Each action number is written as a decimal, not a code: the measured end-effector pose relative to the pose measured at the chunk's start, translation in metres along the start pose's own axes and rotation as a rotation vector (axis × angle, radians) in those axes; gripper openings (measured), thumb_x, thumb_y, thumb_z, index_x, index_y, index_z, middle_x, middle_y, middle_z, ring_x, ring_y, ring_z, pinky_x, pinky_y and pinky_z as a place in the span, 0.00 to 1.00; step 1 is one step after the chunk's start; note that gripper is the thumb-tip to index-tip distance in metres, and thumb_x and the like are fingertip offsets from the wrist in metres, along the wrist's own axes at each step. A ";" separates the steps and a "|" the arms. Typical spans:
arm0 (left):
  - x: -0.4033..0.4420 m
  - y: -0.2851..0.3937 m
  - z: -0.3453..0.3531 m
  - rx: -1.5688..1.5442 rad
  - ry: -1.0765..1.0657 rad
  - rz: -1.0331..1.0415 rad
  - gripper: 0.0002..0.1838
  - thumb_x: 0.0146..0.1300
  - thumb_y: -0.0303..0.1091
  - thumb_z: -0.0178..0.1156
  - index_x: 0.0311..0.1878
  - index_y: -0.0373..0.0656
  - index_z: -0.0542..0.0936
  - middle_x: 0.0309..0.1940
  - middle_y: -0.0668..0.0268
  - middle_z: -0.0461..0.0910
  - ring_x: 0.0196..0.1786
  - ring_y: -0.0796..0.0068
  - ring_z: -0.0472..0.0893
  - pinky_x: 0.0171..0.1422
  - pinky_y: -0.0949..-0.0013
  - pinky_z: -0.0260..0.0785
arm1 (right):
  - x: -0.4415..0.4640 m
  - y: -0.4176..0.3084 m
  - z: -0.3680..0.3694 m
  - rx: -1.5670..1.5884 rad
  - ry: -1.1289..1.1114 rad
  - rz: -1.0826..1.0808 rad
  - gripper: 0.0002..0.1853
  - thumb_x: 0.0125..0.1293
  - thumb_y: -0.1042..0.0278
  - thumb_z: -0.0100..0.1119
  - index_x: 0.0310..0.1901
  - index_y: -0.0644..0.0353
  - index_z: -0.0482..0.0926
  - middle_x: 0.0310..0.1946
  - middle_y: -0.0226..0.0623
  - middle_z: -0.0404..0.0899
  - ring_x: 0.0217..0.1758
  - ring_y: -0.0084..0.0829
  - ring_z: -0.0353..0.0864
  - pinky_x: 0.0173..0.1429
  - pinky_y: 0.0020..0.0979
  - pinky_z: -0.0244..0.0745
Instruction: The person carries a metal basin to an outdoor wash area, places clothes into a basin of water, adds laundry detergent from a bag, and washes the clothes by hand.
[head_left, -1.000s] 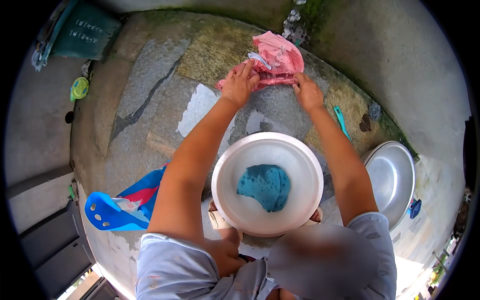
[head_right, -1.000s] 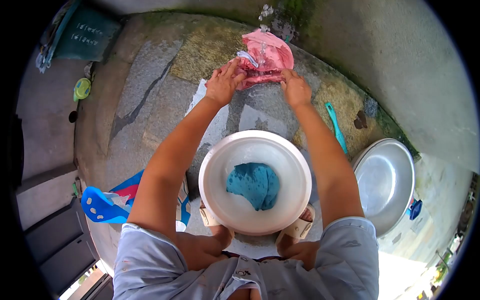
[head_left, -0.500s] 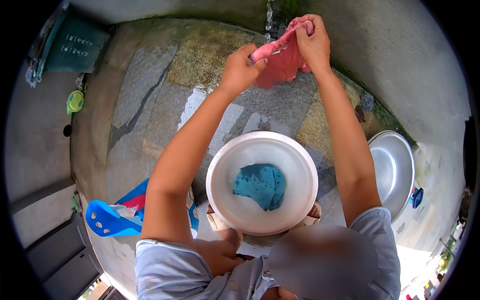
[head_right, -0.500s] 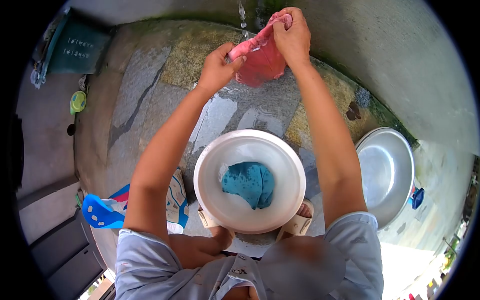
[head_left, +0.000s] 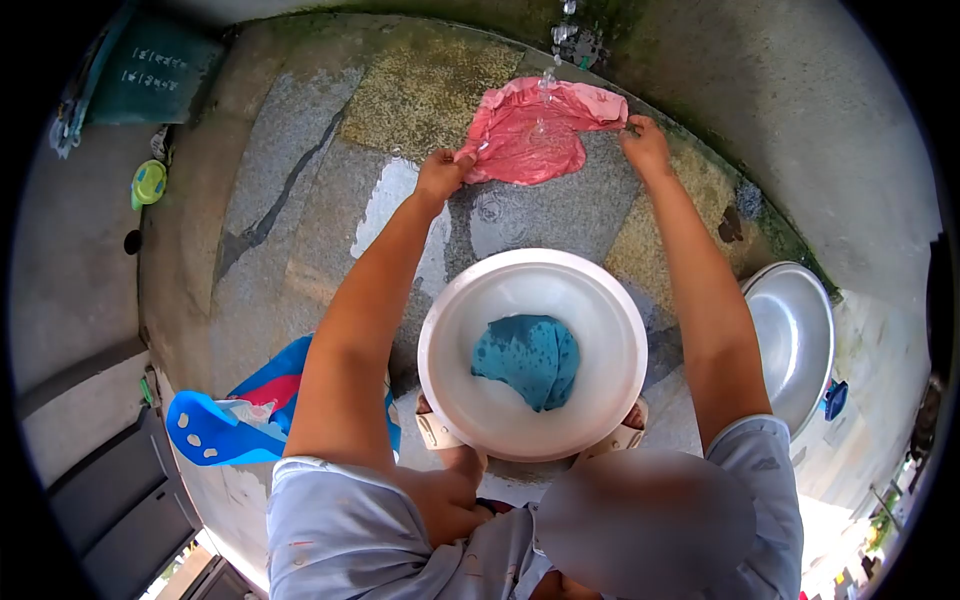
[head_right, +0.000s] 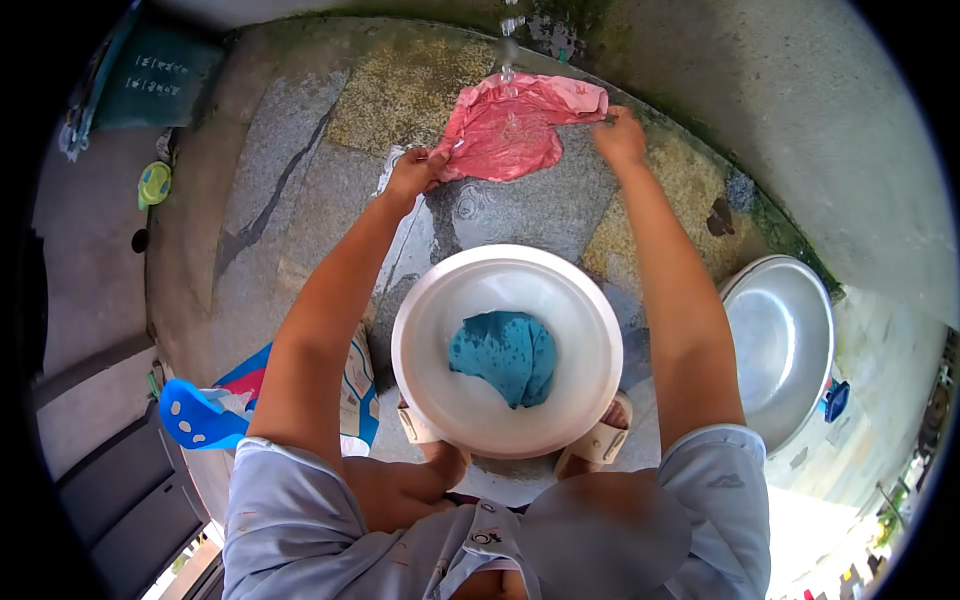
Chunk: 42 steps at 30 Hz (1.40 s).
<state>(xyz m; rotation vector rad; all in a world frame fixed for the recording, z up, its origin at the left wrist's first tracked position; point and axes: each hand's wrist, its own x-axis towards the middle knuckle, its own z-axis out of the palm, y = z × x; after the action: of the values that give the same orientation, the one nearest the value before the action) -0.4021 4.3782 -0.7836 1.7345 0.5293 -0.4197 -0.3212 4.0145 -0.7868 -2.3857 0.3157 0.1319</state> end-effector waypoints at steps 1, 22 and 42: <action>0.001 0.004 0.003 0.026 0.027 0.038 0.22 0.60 0.44 0.71 0.47 0.36 0.78 0.38 0.61 0.84 0.41 0.75 0.83 0.39 0.72 0.74 | -0.003 0.006 0.001 -0.044 -0.030 0.050 0.30 0.57 0.58 0.66 0.63 0.55 0.75 0.63 0.48 0.75 0.62 0.46 0.78 0.65 0.38 0.72; -0.030 -0.003 0.047 0.604 -0.051 0.262 0.39 0.57 0.32 0.68 0.69 0.51 0.59 0.36 0.47 0.84 0.40 0.46 0.85 0.46 0.51 0.76 | -0.101 -0.074 0.109 -0.192 -0.349 -1.037 0.14 0.65 0.61 0.59 0.50 0.49 0.72 0.41 0.39 0.81 0.44 0.40 0.85 0.43 0.41 0.80; -0.037 0.002 0.068 1.091 -0.052 0.243 0.47 0.61 0.34 0.61 0.78 0.42 0.45 0.40 0.44 0.83 0.43 0.44 0.83 0.49 0.48 0.75 | -0.002 -0.082 0.059 -0.307 -0.023 -0.396 0.15 0.69 0.67 0.47 0.56 0.52 0.74 0.51 0.52 0.79 0.48 0.53 0.83 0.52 0.48 0.79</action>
<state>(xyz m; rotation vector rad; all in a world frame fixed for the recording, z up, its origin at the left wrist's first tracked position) -0.4320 4.3074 -0.7769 2.7765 -0.0035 -0.6366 -0.3018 4.1134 -0.7770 -2.6956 -0.2063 0.0231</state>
